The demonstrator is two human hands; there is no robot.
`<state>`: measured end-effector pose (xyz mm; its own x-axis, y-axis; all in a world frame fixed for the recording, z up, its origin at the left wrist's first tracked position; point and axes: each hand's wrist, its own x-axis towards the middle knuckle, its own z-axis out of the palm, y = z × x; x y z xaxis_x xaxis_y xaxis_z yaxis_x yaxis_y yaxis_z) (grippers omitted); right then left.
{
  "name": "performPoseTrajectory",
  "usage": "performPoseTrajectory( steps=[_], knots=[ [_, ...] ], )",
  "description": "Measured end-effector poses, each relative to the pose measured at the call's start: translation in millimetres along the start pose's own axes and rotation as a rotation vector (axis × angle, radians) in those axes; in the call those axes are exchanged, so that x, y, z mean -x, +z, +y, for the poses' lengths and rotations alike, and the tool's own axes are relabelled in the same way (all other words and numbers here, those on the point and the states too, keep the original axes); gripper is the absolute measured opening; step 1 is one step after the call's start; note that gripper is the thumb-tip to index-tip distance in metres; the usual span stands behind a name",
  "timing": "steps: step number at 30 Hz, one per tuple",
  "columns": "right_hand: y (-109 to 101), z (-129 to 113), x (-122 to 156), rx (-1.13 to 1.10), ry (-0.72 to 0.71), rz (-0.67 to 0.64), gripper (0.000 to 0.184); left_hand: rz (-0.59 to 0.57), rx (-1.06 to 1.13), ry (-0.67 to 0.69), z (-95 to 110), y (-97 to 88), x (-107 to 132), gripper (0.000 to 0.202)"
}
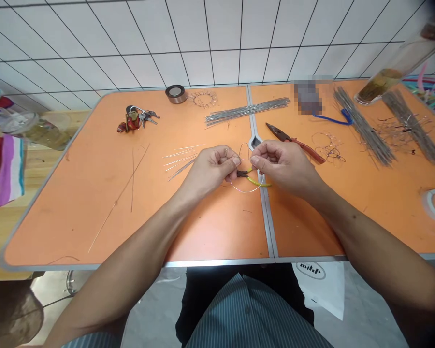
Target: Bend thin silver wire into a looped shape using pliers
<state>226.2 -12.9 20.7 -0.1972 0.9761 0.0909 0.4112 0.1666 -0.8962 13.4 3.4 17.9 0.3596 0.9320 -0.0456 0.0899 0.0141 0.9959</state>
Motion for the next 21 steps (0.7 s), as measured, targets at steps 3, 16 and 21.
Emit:
performPoseTrajectory(
  steps=[3, 16, 21],
  knots=[
    [1, 1, 0, 0.008, 0.011, 0.000, 0.011, 0.001, 0.008, 0.023, 0, -0.8, 0, 0.021],
    [3, 1, 0, -0.181, 0.056, -0.114, 0.013, -0.073, 0.171, -0.090, -11, -7.9, -7, 0.018],
    [2, 3, -2, -0.235, 0.071, -0.132, 0.014, -0.048, 0.112, -0.052, -5, -6.1, -3, 0.023]
  ],
)
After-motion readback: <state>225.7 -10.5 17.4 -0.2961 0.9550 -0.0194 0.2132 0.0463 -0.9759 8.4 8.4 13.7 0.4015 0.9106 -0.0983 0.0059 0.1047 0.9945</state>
